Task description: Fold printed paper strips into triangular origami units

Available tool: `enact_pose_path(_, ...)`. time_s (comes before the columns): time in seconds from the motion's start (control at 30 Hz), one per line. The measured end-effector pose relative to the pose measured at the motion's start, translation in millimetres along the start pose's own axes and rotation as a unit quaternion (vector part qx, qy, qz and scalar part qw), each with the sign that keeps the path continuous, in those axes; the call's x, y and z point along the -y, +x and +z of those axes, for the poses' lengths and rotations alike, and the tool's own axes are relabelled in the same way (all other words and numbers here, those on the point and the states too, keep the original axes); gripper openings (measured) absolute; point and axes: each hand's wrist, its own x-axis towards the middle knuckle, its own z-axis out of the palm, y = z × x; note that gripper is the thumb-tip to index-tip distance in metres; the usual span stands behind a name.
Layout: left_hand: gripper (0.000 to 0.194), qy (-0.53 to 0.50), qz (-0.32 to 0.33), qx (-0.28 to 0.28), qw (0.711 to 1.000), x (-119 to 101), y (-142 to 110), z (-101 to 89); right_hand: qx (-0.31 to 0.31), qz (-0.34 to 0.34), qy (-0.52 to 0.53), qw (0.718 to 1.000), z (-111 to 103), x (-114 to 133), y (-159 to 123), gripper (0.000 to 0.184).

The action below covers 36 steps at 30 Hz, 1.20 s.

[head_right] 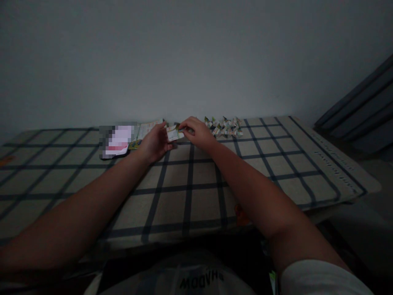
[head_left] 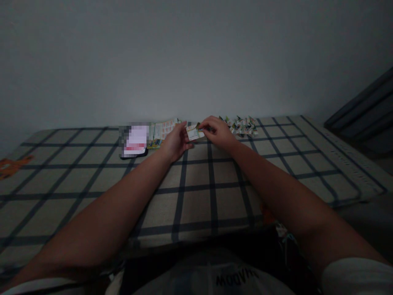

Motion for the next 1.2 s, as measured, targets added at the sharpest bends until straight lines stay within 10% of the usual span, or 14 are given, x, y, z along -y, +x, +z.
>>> enact_pose_path(0.47,0.045,0.147,0.131,-0.026,0.980,11.5,2.0,-0.7,-0.014,0.190,0.237,0.953,15.5,-11.5,2.9,0.032)
enact_pose_path(0.73,0.019,0.382,0.333,-0.096,0.857,-2.7,-12.3,0.2,-0.033,0.207,0.243,0.947,14.0,-7.4,3.2,0.035)
enact_pose_path(1.2,0.012,0.400,0.355,-0.096,0.839,1.3,-9.1,-3.1,-0.023,0.209,0.243,0.947,12.7,-4.6,2.2,0.040)
